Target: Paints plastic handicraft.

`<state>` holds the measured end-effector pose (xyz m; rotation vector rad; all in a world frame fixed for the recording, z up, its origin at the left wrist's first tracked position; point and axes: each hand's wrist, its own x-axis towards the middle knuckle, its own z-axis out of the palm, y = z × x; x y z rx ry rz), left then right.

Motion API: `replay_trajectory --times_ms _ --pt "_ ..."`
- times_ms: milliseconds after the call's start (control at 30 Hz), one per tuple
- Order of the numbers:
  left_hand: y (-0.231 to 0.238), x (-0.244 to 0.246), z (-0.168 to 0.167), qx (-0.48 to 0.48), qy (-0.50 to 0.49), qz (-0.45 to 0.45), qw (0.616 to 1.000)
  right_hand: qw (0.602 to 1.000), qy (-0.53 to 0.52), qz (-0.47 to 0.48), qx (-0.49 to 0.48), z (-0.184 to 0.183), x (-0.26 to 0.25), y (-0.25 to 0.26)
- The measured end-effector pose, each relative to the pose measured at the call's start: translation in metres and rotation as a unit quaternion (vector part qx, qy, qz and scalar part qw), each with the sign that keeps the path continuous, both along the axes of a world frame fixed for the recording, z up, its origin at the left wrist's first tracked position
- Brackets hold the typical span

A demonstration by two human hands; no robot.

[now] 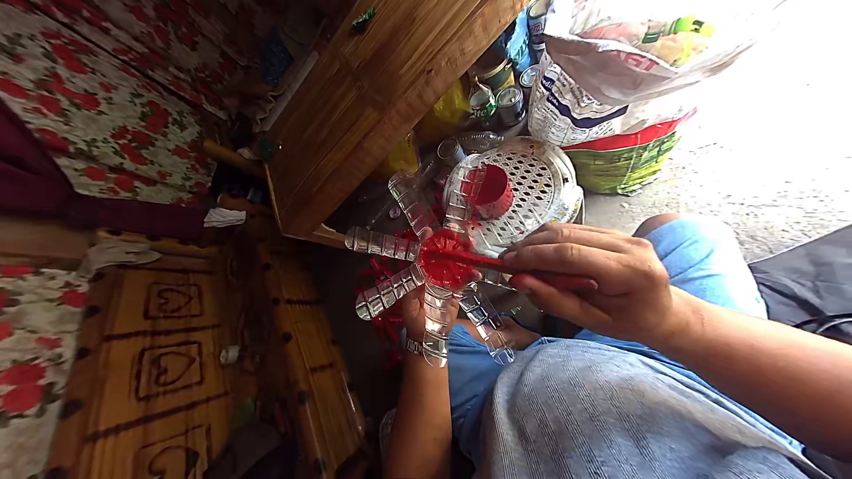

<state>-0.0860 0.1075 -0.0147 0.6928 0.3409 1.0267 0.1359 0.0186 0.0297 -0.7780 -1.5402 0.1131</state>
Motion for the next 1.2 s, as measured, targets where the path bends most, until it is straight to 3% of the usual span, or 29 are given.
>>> replay_trajectory --times_ms 167,367,500,867,967,1133,1200 --pt "-0.008 0.009 0.016 -0.023 0.006 0.056 0.998 0.998 -0.027 0.047 -0.008 -0.01 -0.005 -0.008" --pt "-0.003 0.005 0.007 -0.03 -0.014 0.017 0.999 0.998 -0.025 0.054 -0.012 -0.005 0.002 -0.001" --pt "-0.008 0.007 0.016 -0.068 0.012 0.054 0.996 0.995 -0.028 0.094 -0.021 -0.004 0.006 0.002" --pt "-0.003 -0.001 0.005 -0.049 -0.011 0.017 0.999 0.996 -0.017 0.091 -0.014 -0.003 0.007 0.002" --pt "-0.007 0.006 0.011 -0.051 -0.001 0.063 0.997 0.996 -0.018 0.09 -0.021 -0.002 0.007 0.003" --pt "0.0 -0.002 0.004 -0.017 -0.038 -0.014 0.999 0.997 -0.002 0.076 -0.022 -0.001 0.006 0.0" --pt "-0.002 0.001 0.006 -0.035 -0.032 0.003 0.999 0.997 0.001 0.069 -0.029 -0.001 0.005 0.0"
